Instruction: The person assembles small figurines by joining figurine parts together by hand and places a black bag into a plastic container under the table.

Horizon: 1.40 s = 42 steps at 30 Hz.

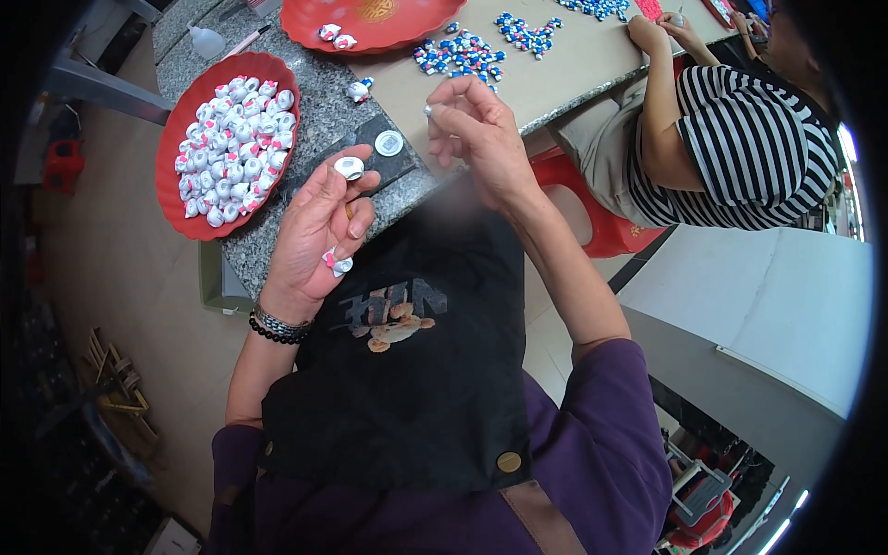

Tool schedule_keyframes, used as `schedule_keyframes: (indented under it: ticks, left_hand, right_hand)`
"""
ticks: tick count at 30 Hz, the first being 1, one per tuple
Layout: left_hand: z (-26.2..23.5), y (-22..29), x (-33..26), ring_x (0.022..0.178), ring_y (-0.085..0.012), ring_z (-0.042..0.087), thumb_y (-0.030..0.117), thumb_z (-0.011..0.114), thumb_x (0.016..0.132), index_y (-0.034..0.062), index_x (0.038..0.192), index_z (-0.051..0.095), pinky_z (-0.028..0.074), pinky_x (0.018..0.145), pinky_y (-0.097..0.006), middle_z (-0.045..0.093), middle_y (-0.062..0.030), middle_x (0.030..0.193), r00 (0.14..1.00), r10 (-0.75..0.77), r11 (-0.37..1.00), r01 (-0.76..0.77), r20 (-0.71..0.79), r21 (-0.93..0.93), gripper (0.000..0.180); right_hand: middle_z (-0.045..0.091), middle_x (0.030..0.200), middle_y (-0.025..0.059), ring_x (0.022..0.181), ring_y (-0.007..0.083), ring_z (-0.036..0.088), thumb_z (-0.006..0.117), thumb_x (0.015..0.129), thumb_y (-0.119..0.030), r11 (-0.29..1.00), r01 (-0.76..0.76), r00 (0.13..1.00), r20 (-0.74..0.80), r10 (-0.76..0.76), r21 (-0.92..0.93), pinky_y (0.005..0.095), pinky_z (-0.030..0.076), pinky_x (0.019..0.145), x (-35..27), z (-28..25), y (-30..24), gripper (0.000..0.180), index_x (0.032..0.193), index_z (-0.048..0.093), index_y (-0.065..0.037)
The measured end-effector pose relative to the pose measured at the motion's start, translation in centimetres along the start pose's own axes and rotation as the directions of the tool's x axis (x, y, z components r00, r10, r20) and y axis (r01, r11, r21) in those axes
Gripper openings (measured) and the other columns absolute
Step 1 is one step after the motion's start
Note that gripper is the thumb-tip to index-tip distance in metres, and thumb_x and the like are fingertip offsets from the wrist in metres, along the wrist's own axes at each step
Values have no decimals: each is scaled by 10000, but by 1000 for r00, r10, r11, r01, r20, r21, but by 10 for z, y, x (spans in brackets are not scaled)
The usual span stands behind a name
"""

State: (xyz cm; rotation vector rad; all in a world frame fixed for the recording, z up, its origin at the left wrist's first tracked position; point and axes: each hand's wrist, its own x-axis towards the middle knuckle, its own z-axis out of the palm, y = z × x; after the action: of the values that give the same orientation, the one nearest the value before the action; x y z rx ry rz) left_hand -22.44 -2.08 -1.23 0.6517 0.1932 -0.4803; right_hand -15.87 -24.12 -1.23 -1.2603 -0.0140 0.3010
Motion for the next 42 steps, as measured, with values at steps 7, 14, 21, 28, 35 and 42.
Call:
schedule_keyframes:
  ticks: [7,14,21,28,35,42]
  left_hand:
    - [0,0,1,651,-95,506,206,429,1058,-32,1325,465,362,396,-168,602,-133,1105,1000,-4,1000,4,-18,8,360]
    - [-2,-1,0,629,-86,509,231,456,1052,-61,1273,494,365,383,-169,611,-105,1013,999,8,1000,-8,-38,-2,368]
    - [-2,-2,-2,613,-60,514,256,500,1037,-24,1210,525,351,383,-157,614,-88,976,987,114,984,-97,-117,148,330]
    - [-3,-4,-2,553,-31,508,273,614,984,5,1156,539,355,391,-131,599,-91,943,968,216,948,-177,-126,264,328]
    - [-4,-4,1,576,-25,522,257,576,1004,-22,1204,548,346,385,-133,605,-77,933,959,260,919,-210,-113,333,344]
    - [-2,-6,7,552,-18,498,255,618,982,-35,1148,537,357,392,-137,605,-80,940,955,273,919,-222,-120,326,344]
  right_hand:
    - [635,837,54,701,121,599,600,969,-132,971,-103,994,-5,106,214,259,505,661,-1,-7,6,202,1124,613,-4]
    - [665,844,51,734,130,625,658,912,-97,989,68,998,-5,-70,-132,284,516,686,1,-1,9,147,1016,673,6]
    - [656,812,56,719,151,620,718,814,0,452,512,832,292,-471,-730,299,512,677,9,16,6,123,934,691,-5]
    - [574,811,91,794,274,604,713,762,-44,120,642,720,541,-433,-758,377,496,688,21,23,9,113,856,650,-33]
    - [557,824,95,863,295,587,679,767,-60,87,620,762,573,-301,-780,389,497,722,20,23,8,83,832,635,-33]
    - [671,794,54,690,144,601,704,818,-48,712,311,935,70,-346,-630,307,483,644,16,23,21,90,895,688,-4]
